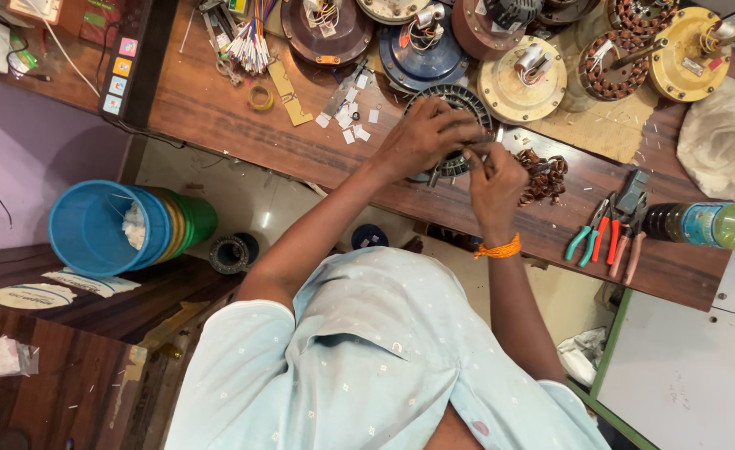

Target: The person sits at a workbench and fits copper wire coils into the slots of a motor stator held in a round frame, pressing each coil down by hand and working around the stator. Pliers, scissors and other hand tools lie on the bench while the person seats the windings.

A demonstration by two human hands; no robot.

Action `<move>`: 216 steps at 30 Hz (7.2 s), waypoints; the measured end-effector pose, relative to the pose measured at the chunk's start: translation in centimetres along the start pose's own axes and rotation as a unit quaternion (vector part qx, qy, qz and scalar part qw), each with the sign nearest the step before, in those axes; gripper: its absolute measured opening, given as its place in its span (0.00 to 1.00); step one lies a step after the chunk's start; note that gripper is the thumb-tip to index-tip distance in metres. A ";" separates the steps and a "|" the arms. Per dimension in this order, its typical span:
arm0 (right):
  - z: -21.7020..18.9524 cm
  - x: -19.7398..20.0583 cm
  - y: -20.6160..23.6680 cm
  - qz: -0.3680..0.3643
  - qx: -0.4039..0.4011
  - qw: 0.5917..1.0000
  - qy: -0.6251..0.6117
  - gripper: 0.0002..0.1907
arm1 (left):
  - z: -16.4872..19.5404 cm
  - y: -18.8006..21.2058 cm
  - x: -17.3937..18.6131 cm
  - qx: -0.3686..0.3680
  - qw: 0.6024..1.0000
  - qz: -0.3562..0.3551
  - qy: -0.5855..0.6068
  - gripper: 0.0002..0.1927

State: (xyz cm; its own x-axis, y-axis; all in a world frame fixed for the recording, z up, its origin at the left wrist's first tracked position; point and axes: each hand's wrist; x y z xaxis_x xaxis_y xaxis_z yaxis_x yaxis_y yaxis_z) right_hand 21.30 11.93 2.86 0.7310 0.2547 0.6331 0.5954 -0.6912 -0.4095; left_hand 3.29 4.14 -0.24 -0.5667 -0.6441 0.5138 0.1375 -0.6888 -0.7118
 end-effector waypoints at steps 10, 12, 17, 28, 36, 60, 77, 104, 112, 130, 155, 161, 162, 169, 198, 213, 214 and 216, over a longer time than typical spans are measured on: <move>-0.8 3.1 0.9 -0.057 -0.063 0.996 -0.004 0.04 | 0.7 2.6 -1.6 -0.059 0.988 0.079 -0.121 0.10; -1.8 4.3 0.0 -0.094 -0.028 0.995 -0.006 0.05 | 1.0 2.8 -2.2 -0.009 0.993 0.100 -0.070 0.07; -3.3 4.3 -3.6 -0.120 0.037 0.992 0.033 0.06 | 2.8 3.3 -4.1 0.218 0.953 0.173 0.117 0.04; -0.1 -0.2 -9.0 -0.142 -0.090 0.984 -0.056 0.04 | 4.0 2.7 -6.8 0.426 0.804 0.291 0.295 0.07; 1.5 1.5 -6.8 -0.100 -0.184 0.967 -0.147 0.05 | 4.1 1.5 -1.3 0.085 0.980 0.157 -0.093 0.24; 0.1 1.1 -1.1 -0.046 -0.007 0.999 0.000 0.05 | 0.0 1.1 -0.8 -0.044 0.993 0.043 -0.101 0.21; -3.9 5.7 -1.3 -0.126 -0.013 0.992 0.000 0.06 | 2.1 1.4 -1.3 -0.030 0.990 0.127 -0.049 0.08; 0.2 2.7 -5.9 -0.087 -0.138 0.977 -0.137 0.06 | 2.0 -0.2 -0.2 0.033 0.994 0.074 -0.076 0.27; -0.7 1.3 -1.9 -0.025 -0.050 0.998 -0.014 0.04 | 0.0 0.2 0.0 0.038 0.999 0.000 -0.028 0.25; -2.0 4.0 0.7 -0.088 -0.116 0.989 -0.037 0.05 | 1.8 1.3 -1.6 -0.072 0.983 0.110 -0.130 0.11; -0.4 0.4 -9.9 -0.193 -0.082 0.974 -0.084 0.05 | 4.8 1.2 -5.7 0.410 0.853 0.255 0.199 0.09; 0.7 0.5 -9.6 -0.182 -0.110 0.975 -0.061 0.05 | 5.8 0.9 -4.9 0.447 0.850 0.224 0.165 0.09; 0.9 0.8 -9.3 -0.174 -0.130 0.975 -0.051 0.06 | 5.8 0.9 -4.4 0.370 0.899 0.217 0.088 0.07; 1.3 3.2 -6.5 -0.105 -0.159 0.978 -0.081 0.07 | 3.4 0.3 -0.9 0.049 0.988 0.110 -0.099 0.29; -1.3 4.0 2.0 -0.095 -0.061 0.994 -0.011 0.05 | 1.1 2.1 -0.8 -0.096 0.980 0.089 -0.148 0.13; -1.6 0.6 -8.3 -0.122 -0.044 0.992 0.002 0.04 | 4.1 1.8 -4.7 0.308 0.917 0.237 0.091 0.08; -1.2 0.2 -8.6 -0.128 -0.061 0.990 -0.003 0.04 | 4.0 1.6 -5.0 0.331 0.909 0.234 0.094 0.08; -0.2 0.0 -8.9 -0.137 -0.092 0.986 -0.025 0.04 | 4.0 1.4 -5.3 0.353 0.900 0.238 0.097 0.08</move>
State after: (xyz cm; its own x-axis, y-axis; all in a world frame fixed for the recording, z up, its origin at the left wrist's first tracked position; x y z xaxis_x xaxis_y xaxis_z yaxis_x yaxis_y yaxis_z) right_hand 15.95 17.94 6.65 0.5699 0.4781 0.6683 0.7050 -0.7023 -0.0989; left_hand 9.73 5.30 -2.08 -0.4286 -0.8992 0.0881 0.8452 -0.4335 -0.3126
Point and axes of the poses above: each hand's wrist, its own y-axis away from the middle knuckle, its own x-axis out of the back of the hand, z = x × y, and after that the axes turned 3 degrees about z, right-handed
